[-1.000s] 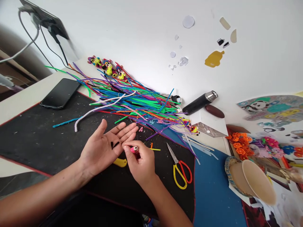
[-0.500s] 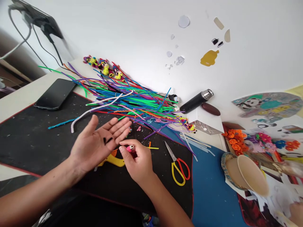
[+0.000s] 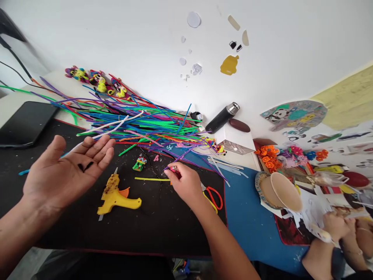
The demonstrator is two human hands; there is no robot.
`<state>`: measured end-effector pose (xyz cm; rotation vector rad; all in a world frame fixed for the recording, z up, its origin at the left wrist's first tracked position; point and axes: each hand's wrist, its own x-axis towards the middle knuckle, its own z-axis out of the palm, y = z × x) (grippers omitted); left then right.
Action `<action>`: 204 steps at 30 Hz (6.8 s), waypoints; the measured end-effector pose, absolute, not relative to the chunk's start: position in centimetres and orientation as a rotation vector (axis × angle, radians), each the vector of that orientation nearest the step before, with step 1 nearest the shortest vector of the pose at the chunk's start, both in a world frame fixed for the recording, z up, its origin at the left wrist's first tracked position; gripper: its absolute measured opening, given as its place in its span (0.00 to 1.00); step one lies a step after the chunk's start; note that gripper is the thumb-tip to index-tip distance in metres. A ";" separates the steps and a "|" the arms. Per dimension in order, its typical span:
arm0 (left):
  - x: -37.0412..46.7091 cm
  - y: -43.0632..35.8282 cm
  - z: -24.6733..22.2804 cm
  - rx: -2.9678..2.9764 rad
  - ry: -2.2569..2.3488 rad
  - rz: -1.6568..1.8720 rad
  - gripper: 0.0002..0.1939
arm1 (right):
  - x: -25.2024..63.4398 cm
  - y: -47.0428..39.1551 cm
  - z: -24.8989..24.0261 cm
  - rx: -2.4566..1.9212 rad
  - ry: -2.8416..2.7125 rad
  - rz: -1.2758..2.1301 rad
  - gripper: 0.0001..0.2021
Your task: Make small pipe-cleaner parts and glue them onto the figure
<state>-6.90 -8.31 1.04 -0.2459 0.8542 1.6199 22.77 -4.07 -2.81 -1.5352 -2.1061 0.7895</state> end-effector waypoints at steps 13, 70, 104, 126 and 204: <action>-7.5 -8.0 0.8 -0.241 0.926 1.618 0.22 | 26.4 0.0 -2.3 -1.649 -2.569 0.309 0.12; 0.2 -10.1 -0.4 -0.055 0.865 1.369 0.30 | 12.6 -8.9 -2.5 -1.267 -1.997 1.198 0.02; -1.8 -11.0 -0.1 -0.073 0.850 1.368 0.25 | 11.3 -9.2 -1.9 -1.145 -1.738 1.591 0.05; -2.2 -12.2 -1.3 0.181 0.856 1.370 0.17 | 11.4 -9.1 -1.7 -1.163 -1.685 1.595 0.06; -3.6 -12.2 -1.5 1.301 1.447 1.007 0.14 | 14.8 -9.5 -4.2 -1.075 -1.115 1.792 0.23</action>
